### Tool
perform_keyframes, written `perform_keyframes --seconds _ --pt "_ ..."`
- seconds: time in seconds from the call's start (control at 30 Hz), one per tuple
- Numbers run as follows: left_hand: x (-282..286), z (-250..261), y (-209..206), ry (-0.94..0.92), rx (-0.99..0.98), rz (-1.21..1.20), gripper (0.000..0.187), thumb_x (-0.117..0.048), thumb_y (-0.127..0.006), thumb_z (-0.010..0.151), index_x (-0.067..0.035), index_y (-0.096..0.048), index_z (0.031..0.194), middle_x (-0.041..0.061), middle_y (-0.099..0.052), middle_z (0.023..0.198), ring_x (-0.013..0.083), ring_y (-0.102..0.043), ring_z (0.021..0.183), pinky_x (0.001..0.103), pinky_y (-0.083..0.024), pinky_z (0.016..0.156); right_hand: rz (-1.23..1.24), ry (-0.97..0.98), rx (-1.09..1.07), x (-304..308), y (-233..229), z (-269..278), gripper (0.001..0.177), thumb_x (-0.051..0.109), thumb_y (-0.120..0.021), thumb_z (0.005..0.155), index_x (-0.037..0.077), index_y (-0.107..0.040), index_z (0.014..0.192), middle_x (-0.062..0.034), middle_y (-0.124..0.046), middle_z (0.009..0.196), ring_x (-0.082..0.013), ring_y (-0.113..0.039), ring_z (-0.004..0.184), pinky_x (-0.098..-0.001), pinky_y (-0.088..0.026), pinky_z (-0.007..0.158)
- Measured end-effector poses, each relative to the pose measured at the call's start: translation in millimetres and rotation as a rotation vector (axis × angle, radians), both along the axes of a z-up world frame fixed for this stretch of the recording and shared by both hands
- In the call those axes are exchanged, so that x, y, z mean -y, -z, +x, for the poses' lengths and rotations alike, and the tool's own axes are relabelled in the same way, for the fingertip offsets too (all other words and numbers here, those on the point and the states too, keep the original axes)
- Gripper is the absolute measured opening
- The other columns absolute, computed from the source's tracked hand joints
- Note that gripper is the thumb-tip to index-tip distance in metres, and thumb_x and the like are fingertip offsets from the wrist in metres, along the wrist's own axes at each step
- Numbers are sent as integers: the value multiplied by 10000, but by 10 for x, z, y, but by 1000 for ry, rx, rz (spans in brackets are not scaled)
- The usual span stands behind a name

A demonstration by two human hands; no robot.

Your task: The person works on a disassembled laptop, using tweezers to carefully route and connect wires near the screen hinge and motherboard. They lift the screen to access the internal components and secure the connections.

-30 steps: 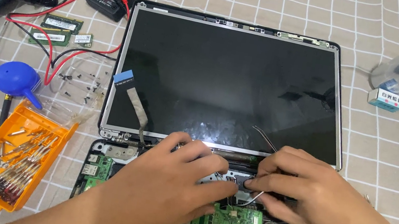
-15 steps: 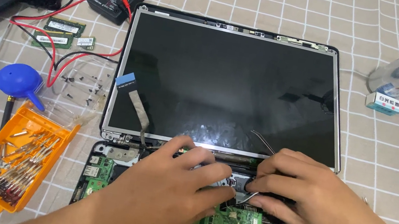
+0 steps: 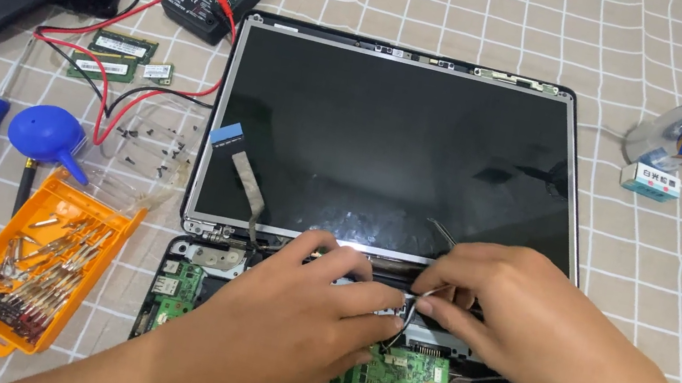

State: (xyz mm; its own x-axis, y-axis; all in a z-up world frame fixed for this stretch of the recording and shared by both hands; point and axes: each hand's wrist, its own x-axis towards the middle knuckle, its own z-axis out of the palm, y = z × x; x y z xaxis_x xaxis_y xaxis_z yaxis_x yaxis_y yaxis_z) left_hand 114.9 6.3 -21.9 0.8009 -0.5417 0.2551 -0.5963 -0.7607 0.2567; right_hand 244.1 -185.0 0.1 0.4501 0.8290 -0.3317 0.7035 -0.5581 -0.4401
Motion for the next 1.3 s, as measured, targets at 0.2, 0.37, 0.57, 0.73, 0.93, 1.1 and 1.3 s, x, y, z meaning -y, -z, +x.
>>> perform_keyframes --seconds 0.2,0.37,0.57,0.73,0.93,1.1,1.3 --pt "-2 -18 -14 -12 5 22 168 -253 -632 880 -136 -646 1000 -14 -590 1147 263 -513 968 444 -379 824 -180 46 96 -143 17 -13 99 374 -637 844 293 -693 841 111 -719 768 -152 -664 743 -321 -471 658" --pt "-5 -29 3 -4 -30 7 217 -264 -644 870 -132 -645 1042 20 -614 1158 286 -518 1014 473 -379 855 -171 96 112 -131 22 -54 106 384 -646 849 292 -691 824 115 -703 768 -137 -673 734 -315 -479 631" --pt "6 -15 13 2 -51 -4 334 -245 -666 852 -131 -597 1158 1 -624 1077 274 -521 974 475 -381 857 -140 117 108 -110 29 -75 134 407 -645 856 280 -687 844 110 -696 770 -130 -674 713 -315 -487 622" --pt "14 -23 19 -21 93 79 188 -293 -600 923 -175 -624 1067 25 -569 1078 273 -532 989 478 -407 842 -46 132 149 -29 136 -68 163 420 -685 824 271 -659 884 106 -672 817 -134 -658 776 -339 -504 629" --pt "-15 -36 21 19 157 175 278 -245 -640 829 -202 -626 1104 47 -526 1296 289 -519 1057 522 -410 880 304 74 293 69 308 -89 261 338 -740 777 163 -633 938 33 -659 879 -196 -605 866 -355 -468 755" --pt "-11 -34 5 50 176 220 291 -287 -585 898 -194 -639 1169 -8 -528 1274 254 -494 1118 531 -408 918 399 40 457 205 263 -133 303 310 -782 765 141 -531 774 -3 -518 784 -233 -489 700 -356 -405 646" --pt "1 -24 5 89 148 322 337 -364 -556 882 -245 -619 1191 -49 -458 1414 266 -425 1220 540 -368 988 398 -52 541 337 261 -195 206 273 -765 776 176 -584 759 6 -536 805 -216 -502 706 -360 -360 581"
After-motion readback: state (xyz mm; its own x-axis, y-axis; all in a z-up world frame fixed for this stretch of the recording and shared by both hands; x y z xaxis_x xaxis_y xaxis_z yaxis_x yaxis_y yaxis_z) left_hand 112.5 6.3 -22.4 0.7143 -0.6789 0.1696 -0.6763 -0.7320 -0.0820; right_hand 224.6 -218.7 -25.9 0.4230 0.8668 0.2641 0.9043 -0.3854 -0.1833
